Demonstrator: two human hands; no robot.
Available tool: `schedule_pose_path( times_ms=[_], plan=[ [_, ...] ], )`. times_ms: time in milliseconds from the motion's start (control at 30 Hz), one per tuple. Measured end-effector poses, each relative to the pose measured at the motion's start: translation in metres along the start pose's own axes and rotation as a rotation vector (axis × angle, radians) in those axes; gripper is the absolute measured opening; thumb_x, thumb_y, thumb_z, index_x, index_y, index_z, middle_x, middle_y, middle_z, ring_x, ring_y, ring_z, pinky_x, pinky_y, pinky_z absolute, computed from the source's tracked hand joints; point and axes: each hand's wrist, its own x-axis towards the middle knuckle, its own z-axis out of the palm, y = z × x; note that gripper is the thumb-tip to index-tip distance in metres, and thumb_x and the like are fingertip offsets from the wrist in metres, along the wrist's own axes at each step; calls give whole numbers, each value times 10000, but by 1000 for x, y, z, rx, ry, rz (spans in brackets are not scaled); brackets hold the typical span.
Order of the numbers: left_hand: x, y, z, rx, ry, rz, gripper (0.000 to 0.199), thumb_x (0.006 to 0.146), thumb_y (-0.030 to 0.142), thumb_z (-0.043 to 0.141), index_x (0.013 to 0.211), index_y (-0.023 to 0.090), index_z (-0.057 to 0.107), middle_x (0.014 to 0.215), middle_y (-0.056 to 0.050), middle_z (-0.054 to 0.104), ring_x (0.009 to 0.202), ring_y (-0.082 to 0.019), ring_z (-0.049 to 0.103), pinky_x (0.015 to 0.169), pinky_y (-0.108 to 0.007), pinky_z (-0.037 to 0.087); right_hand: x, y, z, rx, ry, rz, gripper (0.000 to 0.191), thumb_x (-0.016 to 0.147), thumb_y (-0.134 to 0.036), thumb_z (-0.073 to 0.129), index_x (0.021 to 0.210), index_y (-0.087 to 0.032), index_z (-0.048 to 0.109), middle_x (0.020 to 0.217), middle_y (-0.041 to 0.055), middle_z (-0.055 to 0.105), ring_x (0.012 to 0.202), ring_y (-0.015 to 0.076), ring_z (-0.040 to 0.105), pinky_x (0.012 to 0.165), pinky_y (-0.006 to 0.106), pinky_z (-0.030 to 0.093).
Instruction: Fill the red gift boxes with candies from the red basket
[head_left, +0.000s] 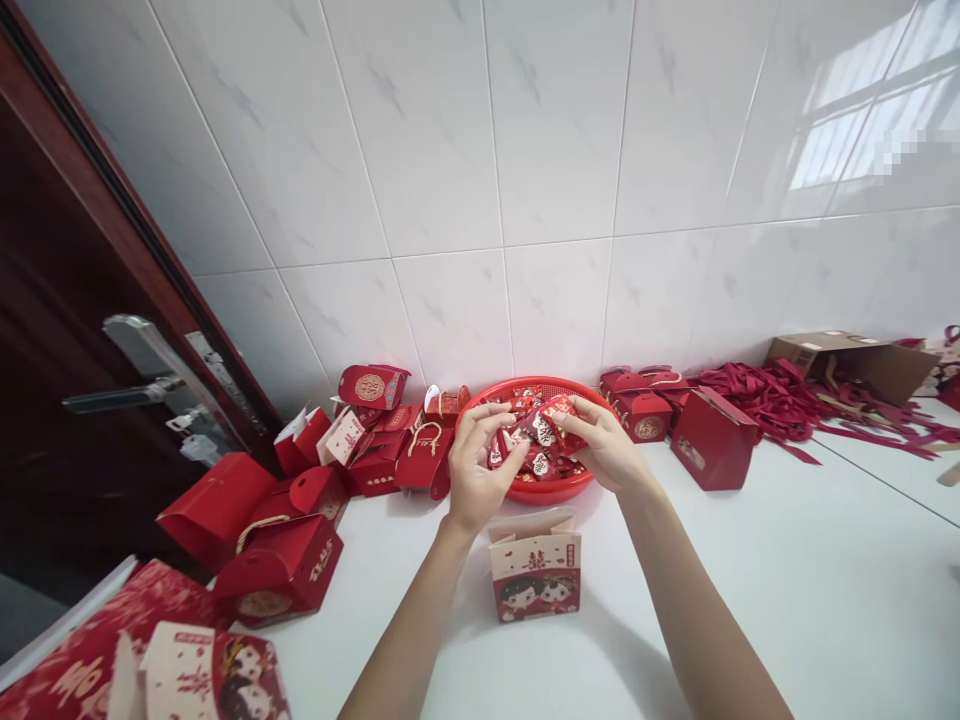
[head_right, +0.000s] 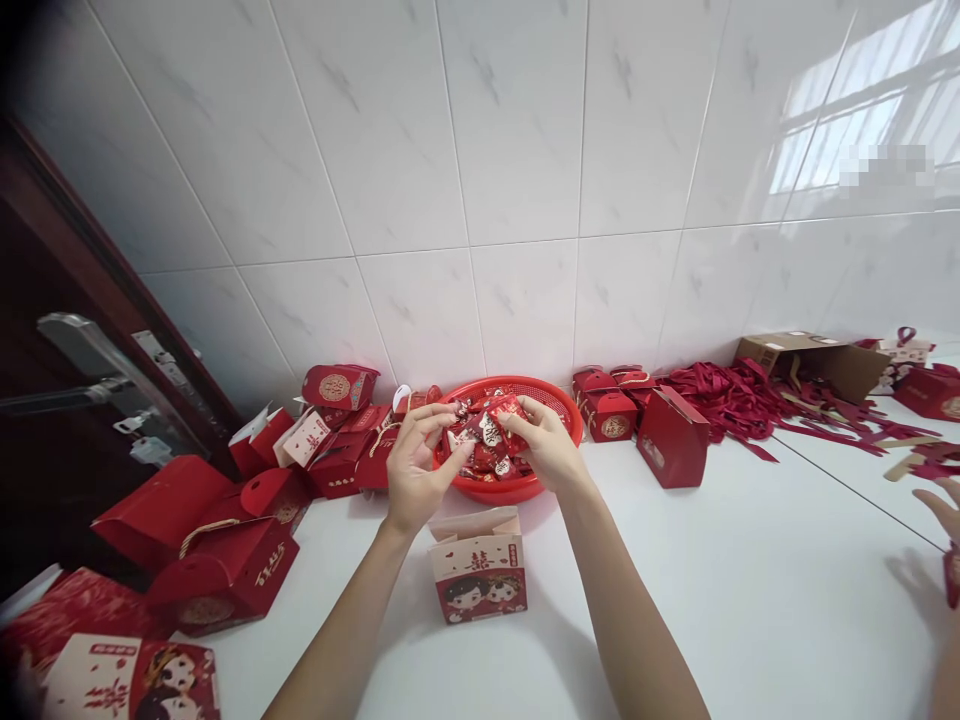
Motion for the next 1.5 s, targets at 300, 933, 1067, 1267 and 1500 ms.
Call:
schedule_pose_path(
  times_ms=[300,933,1067,1267,1500],
  plan=[
    [3,7,1,-220,27,-251,495,752,200,763,1213,221,584,1309,-94,597,1324,-241,532,1150,-412,428,-2,5,7,-71,113,-197,326,712,-423,828,942,-224,710,916,37,728,811,207,678,758,322,567],
    [9,15,-10,-181,-134,-634,586,620,260,845,1169,189,651,947,-49,720,938,-207,710,880,-347,588,-13,-7,13,-396,128,-354,244,819,-421,715,953,-218,691,865,25,687,799,199,617,740,312,507],
    [8,18,-11,-124,-122,-609,569,633,268,841,1169,202,663,937,-49,724,903,-207,714,855,-348,594,-16,-10,15,-451,102,-375,249,820,-445,714,924,-220,687,860,24,681,778,195,596,718,309,491],
    [8,26,-15,-97,-175,-593,586,645,304,848,1189,216,649,936,-47,707,879,-204,701,859,-368,593,-20,-16,18,-500,88,-399,265,810,-471,718,870,-217,672,814,21,655,745,188,570,689,303,475],
    [9,37,-17,-119,-256,-531,577,690,322,822,1218,244,605,1135,-75,673,992,-215,682,912,-370,569,-23,-21,17,-535,130,-426,233,805,-432,720,884,-217,676,803,16,660,719,178,581,675,293,481]
  ],
)
